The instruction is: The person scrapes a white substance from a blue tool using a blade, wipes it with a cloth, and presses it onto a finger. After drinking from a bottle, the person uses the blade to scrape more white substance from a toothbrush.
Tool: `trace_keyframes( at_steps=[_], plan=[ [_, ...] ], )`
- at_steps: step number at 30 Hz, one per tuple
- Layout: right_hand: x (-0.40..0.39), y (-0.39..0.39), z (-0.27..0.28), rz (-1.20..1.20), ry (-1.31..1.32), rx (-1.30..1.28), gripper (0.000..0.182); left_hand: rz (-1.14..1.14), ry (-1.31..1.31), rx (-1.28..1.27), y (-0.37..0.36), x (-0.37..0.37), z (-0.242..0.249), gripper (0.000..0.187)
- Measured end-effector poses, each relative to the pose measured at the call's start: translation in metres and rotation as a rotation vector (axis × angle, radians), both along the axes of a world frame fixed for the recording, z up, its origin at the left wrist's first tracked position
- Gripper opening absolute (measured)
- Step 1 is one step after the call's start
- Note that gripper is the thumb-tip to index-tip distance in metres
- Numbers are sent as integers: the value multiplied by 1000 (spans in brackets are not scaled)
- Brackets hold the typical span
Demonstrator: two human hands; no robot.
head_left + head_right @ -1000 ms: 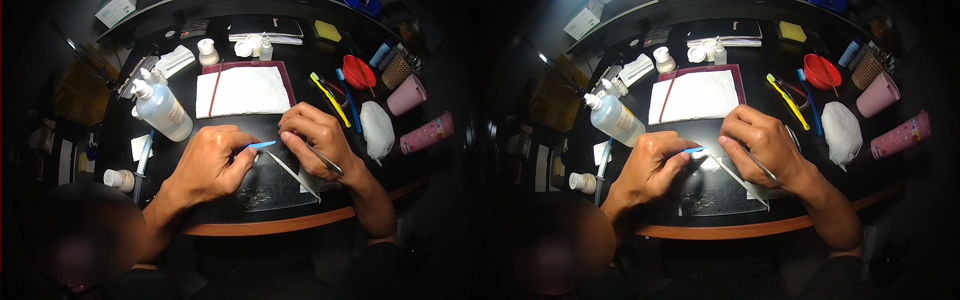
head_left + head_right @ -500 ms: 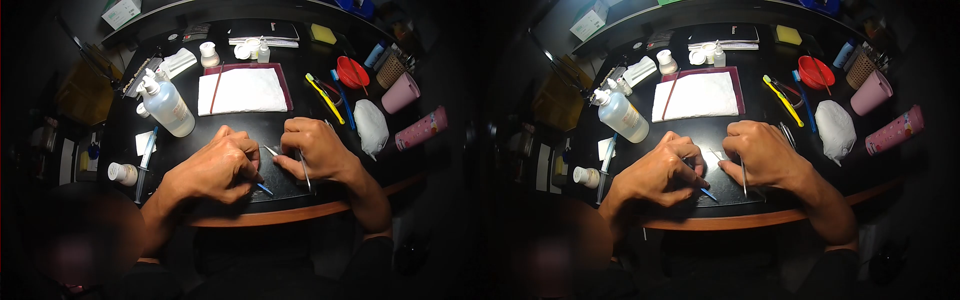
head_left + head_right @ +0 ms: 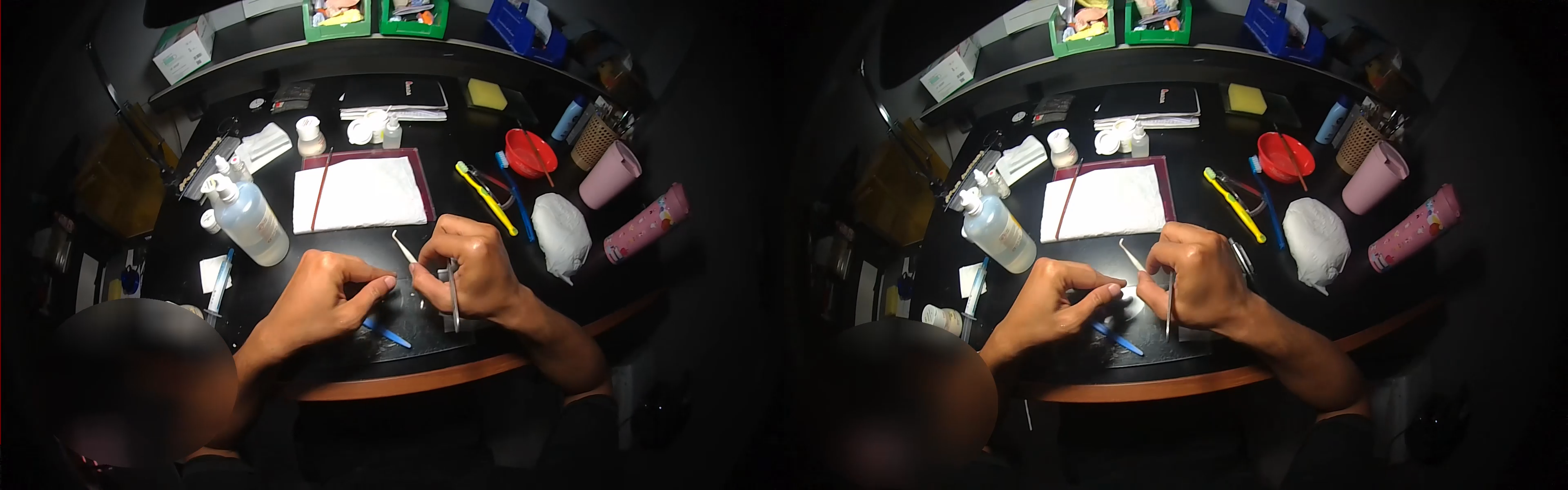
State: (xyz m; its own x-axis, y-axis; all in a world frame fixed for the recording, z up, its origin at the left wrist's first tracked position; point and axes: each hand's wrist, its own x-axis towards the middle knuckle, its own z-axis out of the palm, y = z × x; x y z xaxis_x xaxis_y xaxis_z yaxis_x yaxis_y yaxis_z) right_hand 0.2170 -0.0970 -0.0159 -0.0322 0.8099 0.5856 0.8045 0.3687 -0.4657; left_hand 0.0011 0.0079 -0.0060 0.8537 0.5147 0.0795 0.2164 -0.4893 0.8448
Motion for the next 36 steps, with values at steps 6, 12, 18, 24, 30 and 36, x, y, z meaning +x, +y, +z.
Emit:
trace_keyframes(
  at_steps=[6,12,18,24,30,36],
  plan=[
    [-15,-2,5,29,65,179,11,40,-203,-515,-12,9,-13,26],
    [-25,-8,8,37,7,177,8,108,-252,-759,-16,10,-9,25],
    [-26,-10,16,129,66,219,13,96,-306,-856,-13,7,-8,27],
    [-17,-17,1,112,351,197,79,48,-329,-957,-15,5,-3,27],
    [-14,-12,5,199,299,236,29,106,-275,-951,-14,4,5,29],
    [-17,-6,7,199,126,245,18,103,-264,-889,-10,1,9,29]
  ],
)
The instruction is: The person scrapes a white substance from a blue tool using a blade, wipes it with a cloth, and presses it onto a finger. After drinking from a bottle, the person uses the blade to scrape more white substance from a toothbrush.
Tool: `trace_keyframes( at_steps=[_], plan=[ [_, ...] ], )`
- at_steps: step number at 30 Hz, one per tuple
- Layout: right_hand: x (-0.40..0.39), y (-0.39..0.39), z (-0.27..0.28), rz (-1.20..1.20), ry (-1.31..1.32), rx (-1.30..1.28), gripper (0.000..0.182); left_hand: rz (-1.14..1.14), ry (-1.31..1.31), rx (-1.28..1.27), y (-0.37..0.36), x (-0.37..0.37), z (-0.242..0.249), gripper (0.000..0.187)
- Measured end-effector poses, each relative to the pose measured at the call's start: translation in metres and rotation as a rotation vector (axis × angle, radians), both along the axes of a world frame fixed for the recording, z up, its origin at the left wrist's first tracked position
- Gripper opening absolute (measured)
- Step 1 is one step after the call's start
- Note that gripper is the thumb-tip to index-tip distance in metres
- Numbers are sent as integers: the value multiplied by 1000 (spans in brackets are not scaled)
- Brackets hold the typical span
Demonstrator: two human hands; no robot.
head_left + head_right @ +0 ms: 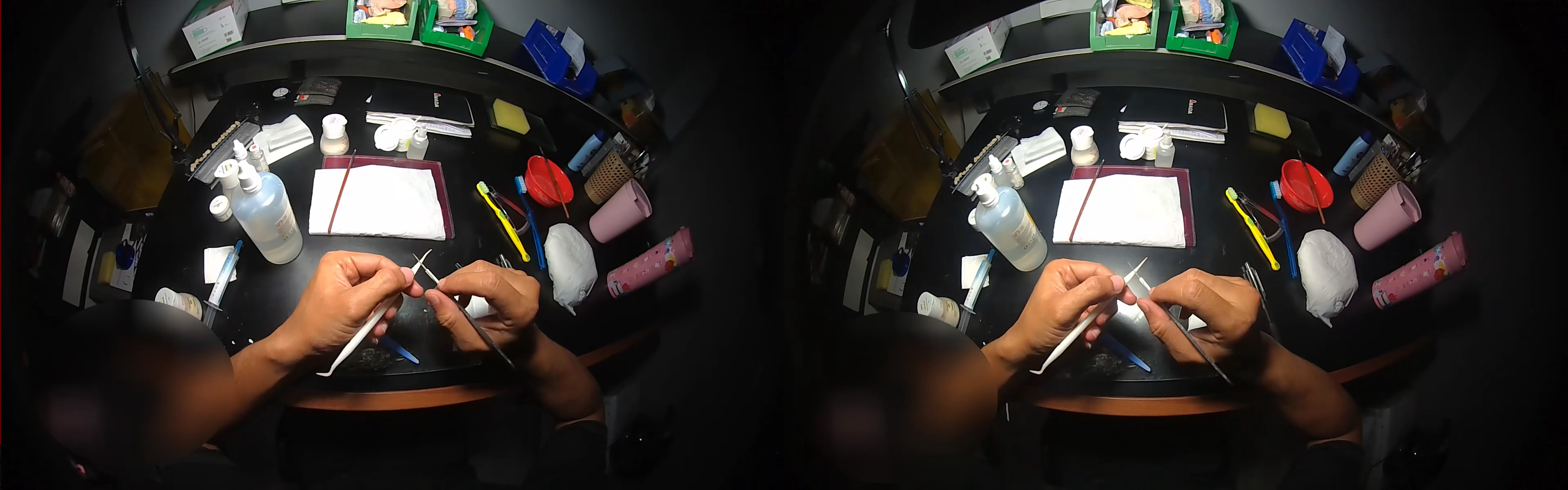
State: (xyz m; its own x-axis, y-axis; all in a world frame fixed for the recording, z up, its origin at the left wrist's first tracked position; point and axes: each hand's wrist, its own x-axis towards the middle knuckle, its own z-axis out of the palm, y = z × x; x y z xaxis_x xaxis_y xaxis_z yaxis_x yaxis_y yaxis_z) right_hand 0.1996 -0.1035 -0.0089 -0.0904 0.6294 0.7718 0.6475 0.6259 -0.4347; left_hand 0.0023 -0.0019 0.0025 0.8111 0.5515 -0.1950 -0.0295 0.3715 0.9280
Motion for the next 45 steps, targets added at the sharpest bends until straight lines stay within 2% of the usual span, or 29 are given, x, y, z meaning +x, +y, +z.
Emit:
trace_keyframes(
  at_steps=[2,11,14,18,23,27,30,33,36,42,45],
  plan=[
    [1,4,-1,-10,-2,12,16,20,23,60,1,0,-2,32],
    [7,5,0,-51,0,36,15,30,18,45,5,0,-2,32],
    [5,11,-5,24,-17,112,16,31,11,43,6,0,-3,32],
    [7,7,-3,-38,3,-2,16,28,18,55,7,0,-4,32],
    [7,7,-1,-73,25,51,14,50,17,91,7,0,-3,26],
    [4,6,-3,-18,18,43,12,111,62,256,1,1,-4,17],
    [4,5,1,-24,31,2,11,119,17,365,-1,1,-7,17],
    [6,6,-5,-100,122,-5,10,142,38,381,-1,2,-4,17],
    [4,8,-8,-74,199,37,9,139,32,356,-1,1,-6,17],
    [8,2,-5,-8,91,-71,9,116,3,306,-1,0,-4,17],
    [9,2,-7,-82,110,-75,8,125,-33,378,-2,2,-6,17]
  ],
)
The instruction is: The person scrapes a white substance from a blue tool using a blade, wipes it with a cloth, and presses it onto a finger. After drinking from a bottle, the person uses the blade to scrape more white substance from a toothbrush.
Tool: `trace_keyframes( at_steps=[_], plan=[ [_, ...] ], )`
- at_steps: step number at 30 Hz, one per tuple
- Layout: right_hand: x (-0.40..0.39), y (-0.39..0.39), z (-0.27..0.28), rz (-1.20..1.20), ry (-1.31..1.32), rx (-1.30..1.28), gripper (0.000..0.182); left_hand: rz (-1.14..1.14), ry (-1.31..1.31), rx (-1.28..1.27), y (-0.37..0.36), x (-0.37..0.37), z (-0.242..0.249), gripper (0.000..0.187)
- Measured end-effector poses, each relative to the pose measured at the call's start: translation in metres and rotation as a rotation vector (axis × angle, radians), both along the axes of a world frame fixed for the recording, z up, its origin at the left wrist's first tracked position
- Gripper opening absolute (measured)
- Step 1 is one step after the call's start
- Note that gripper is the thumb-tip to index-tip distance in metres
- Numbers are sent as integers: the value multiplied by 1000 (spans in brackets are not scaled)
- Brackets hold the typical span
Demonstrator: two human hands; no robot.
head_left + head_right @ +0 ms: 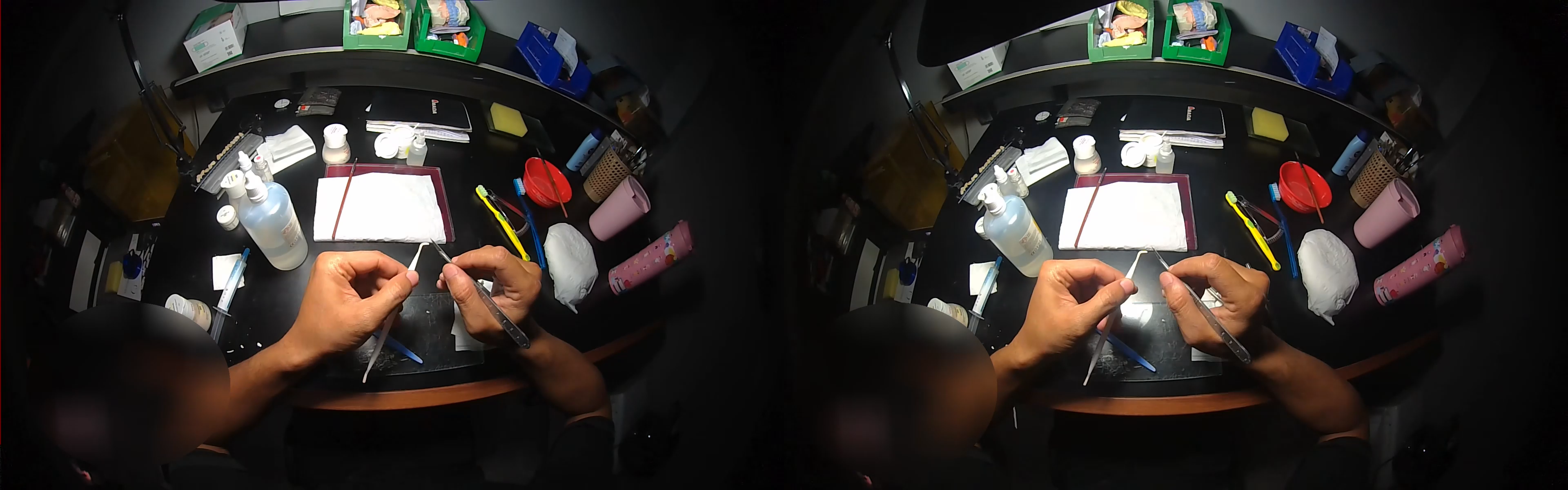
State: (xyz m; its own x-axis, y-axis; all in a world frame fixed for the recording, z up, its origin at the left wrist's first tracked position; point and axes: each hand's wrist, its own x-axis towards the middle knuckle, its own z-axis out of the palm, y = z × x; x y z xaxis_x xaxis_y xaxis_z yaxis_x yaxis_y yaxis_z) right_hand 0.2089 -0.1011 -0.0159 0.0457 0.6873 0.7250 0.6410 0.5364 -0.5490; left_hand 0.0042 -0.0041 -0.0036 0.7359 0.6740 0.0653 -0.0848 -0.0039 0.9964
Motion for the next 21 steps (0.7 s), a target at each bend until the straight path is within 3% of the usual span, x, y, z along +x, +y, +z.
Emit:
trace_keyframes(
  at_steps=[6,12,16,21],
  plan=[
    [-8,3,-5,14,89,166,8,9,24,35,-3,0,5,16],
    [-5,2,-4,-31,84,75,10,6,16,27,-3,0,3,14],
    [-3,4,-4,-4,93,170,11,15,43,62,-1,-1,4,15],
    [-4,0,5,185,17,83,13,17,36,31,0,-1,2,15]
  ],
)
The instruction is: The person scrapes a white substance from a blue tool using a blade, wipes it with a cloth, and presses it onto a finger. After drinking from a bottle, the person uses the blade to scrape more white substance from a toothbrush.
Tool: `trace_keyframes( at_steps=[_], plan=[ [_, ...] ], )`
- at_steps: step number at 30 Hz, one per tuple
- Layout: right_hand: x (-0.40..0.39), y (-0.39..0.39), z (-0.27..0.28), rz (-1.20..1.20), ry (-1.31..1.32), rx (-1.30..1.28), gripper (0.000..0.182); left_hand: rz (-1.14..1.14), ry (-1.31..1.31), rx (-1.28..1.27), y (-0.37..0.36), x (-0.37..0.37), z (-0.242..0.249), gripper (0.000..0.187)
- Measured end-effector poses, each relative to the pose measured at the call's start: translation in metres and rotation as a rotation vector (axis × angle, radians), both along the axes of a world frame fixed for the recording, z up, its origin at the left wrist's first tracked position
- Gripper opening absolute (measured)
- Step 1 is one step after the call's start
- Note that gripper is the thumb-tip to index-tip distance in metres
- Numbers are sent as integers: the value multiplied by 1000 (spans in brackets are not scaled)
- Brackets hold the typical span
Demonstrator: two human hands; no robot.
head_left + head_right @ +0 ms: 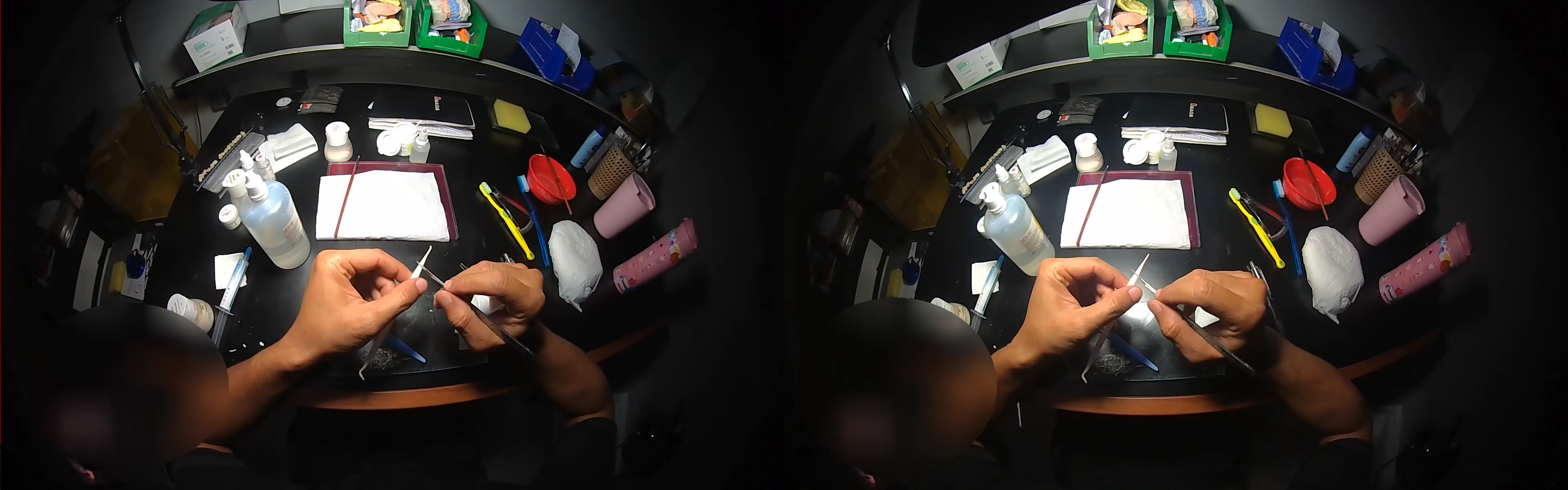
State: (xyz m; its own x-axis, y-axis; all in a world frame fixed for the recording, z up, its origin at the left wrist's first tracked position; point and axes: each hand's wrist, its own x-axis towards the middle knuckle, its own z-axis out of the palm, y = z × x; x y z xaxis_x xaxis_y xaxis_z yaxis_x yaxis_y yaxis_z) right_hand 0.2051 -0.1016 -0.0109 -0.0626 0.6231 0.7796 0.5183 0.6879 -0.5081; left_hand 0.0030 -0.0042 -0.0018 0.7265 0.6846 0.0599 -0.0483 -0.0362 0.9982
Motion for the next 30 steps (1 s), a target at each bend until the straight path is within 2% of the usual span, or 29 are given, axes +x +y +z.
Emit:
trace_keyframes(
  at_steps=[9,15,19,22,27,30],
  plan=[
    [7,7,-6,-109,63,30,10,15,7,-16,-1,-1,3,15],
    [4,3,0,-15,16,-8,10,21,-11,-2,0,-1,-1,14],
    [9,8,-5,-141,44,21,10,63,25,93,0,-1,0,13],
    [9,6,-5,-148,115,21,10,92,55,187,-2,-1,3,11],
    [9,5,3,53,22,0,12,111,20,371,3,-2,-2,9],
    [13,4,4,60,37,-30,13,95,-15,349,7,-2,-6,12]
  ],
)
